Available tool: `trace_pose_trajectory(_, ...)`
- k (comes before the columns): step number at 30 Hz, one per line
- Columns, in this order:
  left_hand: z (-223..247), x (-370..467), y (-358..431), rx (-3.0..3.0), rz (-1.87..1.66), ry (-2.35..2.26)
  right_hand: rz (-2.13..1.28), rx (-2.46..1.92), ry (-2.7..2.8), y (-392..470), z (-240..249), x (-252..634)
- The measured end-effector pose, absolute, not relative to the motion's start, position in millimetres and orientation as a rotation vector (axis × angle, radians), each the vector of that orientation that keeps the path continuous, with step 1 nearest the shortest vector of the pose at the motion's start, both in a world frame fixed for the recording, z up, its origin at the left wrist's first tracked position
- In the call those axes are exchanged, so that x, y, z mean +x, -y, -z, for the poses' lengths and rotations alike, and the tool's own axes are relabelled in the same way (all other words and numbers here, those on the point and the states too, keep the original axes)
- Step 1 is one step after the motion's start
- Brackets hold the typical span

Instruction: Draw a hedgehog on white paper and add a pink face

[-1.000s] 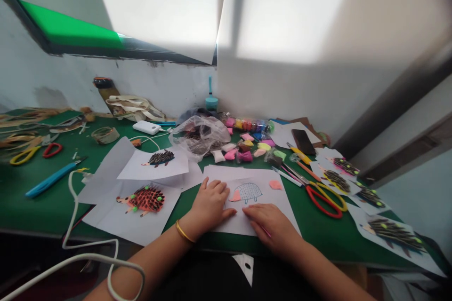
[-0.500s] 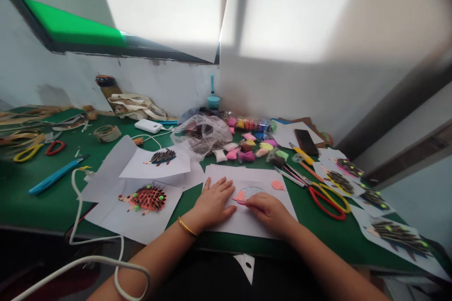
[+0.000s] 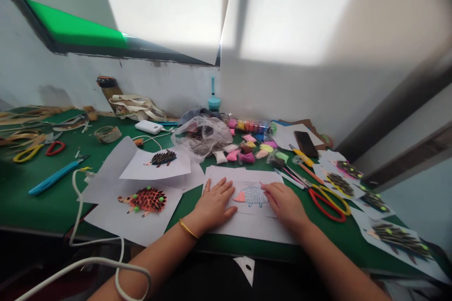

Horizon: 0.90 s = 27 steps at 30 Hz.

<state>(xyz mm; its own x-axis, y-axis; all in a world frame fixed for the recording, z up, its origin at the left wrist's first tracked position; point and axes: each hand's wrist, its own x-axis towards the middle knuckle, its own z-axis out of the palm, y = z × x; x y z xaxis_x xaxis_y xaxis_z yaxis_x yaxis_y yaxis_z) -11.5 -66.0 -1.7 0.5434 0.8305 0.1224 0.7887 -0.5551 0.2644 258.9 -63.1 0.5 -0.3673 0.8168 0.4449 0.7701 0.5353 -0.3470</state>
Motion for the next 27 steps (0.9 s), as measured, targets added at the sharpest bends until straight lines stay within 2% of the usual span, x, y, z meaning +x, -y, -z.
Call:
trace_pose_trajectory(5, 0.9, -12.0, 66.5, 2.601, -0.340, -1.393, 0.169, -1.404, 2.371, 49.1, 6.8, 283.2)
trace_pose_trajectory(14, -1.1, -13.1, 64.8, 2.566, -0.310, -1.370, 0.151, -1.581, 2.283, 32.1, -2.8, 288.7)
trace_pose_trajectory(20, -2.6, -13.4, 63.5, 2.561, -0.322, -1.343, 0.268, -1.795, 2.067, -23.3, -13.8, 317.6)
trace_pose_trajectory(27, -4.1, -8.8, 61.3, 2.608, -0.261, -1.302, 0.165, -1.983, 2.166, -69.5, -11.9, 324.0)
